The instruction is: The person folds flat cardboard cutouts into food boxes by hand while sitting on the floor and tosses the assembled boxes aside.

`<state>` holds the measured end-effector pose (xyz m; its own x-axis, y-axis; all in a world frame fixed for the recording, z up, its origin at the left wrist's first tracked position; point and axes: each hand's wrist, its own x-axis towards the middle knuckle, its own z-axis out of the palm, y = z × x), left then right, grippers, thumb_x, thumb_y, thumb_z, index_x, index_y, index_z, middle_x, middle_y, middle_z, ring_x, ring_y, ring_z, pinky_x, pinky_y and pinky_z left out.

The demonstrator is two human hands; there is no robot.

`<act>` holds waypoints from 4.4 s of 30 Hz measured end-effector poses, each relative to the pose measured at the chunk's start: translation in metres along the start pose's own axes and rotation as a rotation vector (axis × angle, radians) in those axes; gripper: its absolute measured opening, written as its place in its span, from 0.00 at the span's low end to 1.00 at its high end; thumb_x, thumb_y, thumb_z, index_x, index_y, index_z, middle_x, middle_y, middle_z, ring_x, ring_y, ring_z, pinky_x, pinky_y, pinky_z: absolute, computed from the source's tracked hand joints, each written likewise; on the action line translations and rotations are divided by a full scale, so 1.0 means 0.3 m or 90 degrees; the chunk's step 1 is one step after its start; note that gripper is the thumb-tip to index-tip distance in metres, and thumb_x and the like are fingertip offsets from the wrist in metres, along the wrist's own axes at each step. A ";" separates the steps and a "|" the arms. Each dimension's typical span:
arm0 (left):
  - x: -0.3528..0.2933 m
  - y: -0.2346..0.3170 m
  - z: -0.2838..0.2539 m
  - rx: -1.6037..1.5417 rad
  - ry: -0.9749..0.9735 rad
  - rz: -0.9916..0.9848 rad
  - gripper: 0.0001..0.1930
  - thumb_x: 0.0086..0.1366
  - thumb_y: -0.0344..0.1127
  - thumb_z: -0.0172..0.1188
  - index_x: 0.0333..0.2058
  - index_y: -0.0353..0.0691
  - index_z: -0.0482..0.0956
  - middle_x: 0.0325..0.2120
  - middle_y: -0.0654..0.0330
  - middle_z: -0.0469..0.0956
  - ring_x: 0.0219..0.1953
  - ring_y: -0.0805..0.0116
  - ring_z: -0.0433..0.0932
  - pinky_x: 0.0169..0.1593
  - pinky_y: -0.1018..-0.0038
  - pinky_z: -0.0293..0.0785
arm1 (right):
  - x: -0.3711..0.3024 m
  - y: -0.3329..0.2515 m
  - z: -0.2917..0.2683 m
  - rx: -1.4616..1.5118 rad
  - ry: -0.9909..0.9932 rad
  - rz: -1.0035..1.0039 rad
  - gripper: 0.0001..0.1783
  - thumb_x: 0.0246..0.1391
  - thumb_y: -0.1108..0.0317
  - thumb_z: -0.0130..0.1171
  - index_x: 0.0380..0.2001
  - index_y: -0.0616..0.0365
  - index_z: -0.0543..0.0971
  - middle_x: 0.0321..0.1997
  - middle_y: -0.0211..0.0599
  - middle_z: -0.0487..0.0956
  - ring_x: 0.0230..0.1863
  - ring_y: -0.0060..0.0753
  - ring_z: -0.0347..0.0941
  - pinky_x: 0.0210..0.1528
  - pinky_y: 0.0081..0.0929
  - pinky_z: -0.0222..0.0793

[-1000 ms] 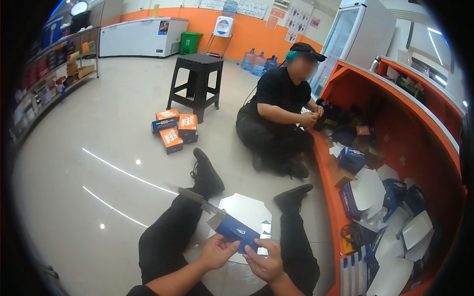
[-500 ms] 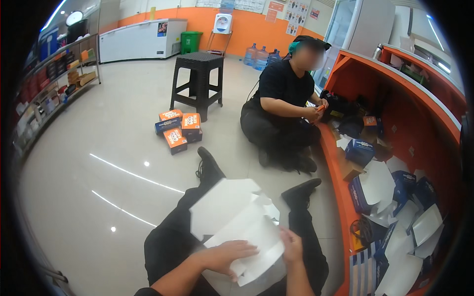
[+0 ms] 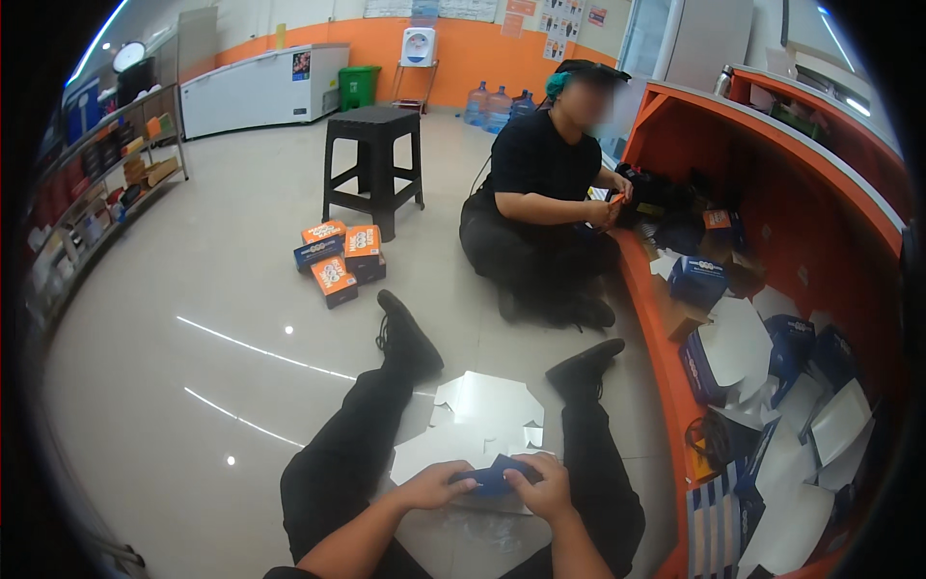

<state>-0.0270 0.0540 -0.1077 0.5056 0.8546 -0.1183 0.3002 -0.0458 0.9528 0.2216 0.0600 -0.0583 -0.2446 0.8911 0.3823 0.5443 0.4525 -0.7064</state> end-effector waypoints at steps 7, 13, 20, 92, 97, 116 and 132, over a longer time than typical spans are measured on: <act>0.033 -0.065 0.050 -0.178 -0.036 -0.051 0.18 0.74 0.48 0.55 0.48 0.40 0.79 0.37 0.63 0.79 0.39 0.74 0.73 0.46 0.73 0.70 | -0.011 -0.016 0.019 -0.077 0.121 -0.081 0.13 0.44 0.66 0.76 0.33 0.58 0.86 0.32 0.39 0.83 0.33 0.42 0.78 0.40 0.35 0.73; 0.028 -0.077 0.061 -0.191 -0.021 0.008 0.13 0.74 0.39 0.57 0.49 0.38 0.77 0.40 0.67 0.77 0.43 0.79 0.71 0.48 0.78 0.69 | -0.013 -0.052 0.017 -0.098 -0.032 -0.144 0.11 0.45 0.65 0.74 0.34 0.54 0.87 0.30 0.34 0.81 0.36 0.38 0.76 0.45 0.34 0.68; 0.023 -0.095 0.071 -0.182 -0.041 0.044 0.13 0.73 0.38 0.58 0.52 0.38 0.76 0.43 0.64 0.77 0.45 0.77 0.72 0.52 0.76 0.70 | -0.012 -0.035 0.008 -0.062 -0.081 -0.180 0.10 0.50 0.61 0.72 0.36 0.48 0.88 0.33 0.31 0.83 0.41 0.36 0.78 0.53 0.36 0.68; 0.054 0.012 0.117 0.306 0.395 0.111 0.16 0.55 0.27 0.73 0.43 0.36 0.83 0.32 0.57 0.84 0.31 0.70 0.84 0.38 0.75 0.80 | -0.035 0.078 -0.001 0.021 -0.324 0.046 0.11 0.62 0.60 0.57 0.36 0.52 0.84 0.35 0.31 0.81 0.46 0.33 0.74 0.66 0.42 0.46; 0.051 0.013 0.105 0.311 0.386 0.115 0.13 0.56 0.28 0.72 0.41 0.38 0.84 0.33 0.56 0.85 0.33 0.67 0.86 0.38 0.73 0.81 | -0.029 0.085 0.004 0.019 -0.322 0.034 0.11 0.63 0.59 0.56 0.36 0.51 0.84 0.36 0.30 0.82 0.46 0.33 0.74 0.66 0.43 0.46; 0.030 0.097 0.155 0.393 0.228 0.206 0.40 0.47 0.27 0.74 0.61 0.42 0.71 0.57 0.54 0.76 0.53 0.52 0.76 0.57 0.60 0.72 | -0.021 0.047 -0.027 -0.009 -0.236 0.058 0.11 0.61 0.58 0.59 0.37 0.52 0.85 0.38 0.31 0.81 0.50 0.36 0.72 0.65 0.45 0.49; 0.031 -0.106 0.073 -0.223 0.377 0.036 0.12 0.61 0.26 0.67 0.43 0.36 0.77 0.40 0.60 0.78 0.41 0.68 0.77 0.44 0.69 0.74 | -0.008 0.119 -0.011 0.546 0.281 0.332 0.17 0.71 0.60 0.52 0.54 0.58 0.78 0.51 0.30 0.76 0.51 0.23 0.71 0.52 0.26 0.74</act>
<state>-0.0140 0.0521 -0.1453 -0.0438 0.9990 0.0115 -0.0435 -0.0134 0.9990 0.2441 0.0739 -0.0825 0.2549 0.9666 -0.0258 -0.2842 0.0494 -0.9575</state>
